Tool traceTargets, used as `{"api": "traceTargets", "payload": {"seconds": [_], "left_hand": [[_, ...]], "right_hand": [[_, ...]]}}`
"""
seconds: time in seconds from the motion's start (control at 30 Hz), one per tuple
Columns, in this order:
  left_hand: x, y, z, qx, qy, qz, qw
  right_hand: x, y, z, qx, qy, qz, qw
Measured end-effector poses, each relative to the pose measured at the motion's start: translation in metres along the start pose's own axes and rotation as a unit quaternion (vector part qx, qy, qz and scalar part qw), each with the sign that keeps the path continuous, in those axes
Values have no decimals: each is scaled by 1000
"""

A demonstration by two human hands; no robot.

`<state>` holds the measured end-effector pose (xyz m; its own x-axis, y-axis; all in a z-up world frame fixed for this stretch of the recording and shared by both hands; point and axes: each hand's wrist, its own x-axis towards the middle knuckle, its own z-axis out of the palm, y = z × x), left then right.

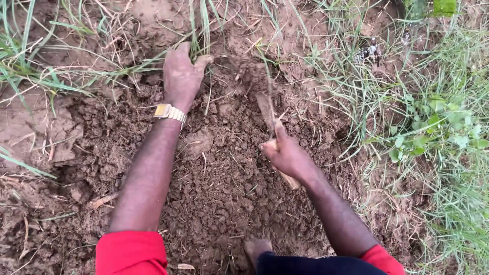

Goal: Using a sickle to cut and pull grass or plants from the soil in a field.

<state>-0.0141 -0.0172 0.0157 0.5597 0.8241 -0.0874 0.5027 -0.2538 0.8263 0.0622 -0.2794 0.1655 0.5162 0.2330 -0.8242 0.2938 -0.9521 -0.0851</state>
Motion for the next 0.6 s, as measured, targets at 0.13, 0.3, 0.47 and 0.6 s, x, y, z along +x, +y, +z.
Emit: {"api": "traceTargets", "payload": {"seconds": [0.13,0.3,0.47,0.6], "left_hand": [[2,14,16,56,26,59,996],[-15,18,-22,-197,13,19,980],[-45,2,-117,-331,31,-72,941],[-46,-31,-91,-152,126,11,980]], "right_hand": [[15,17,17,-15,1,-59,998],[-19,5,3,26,-34,6,999],[-31,14,2,16,-52,36,998],[-6,41,19,-18,13,-85,996]]}}
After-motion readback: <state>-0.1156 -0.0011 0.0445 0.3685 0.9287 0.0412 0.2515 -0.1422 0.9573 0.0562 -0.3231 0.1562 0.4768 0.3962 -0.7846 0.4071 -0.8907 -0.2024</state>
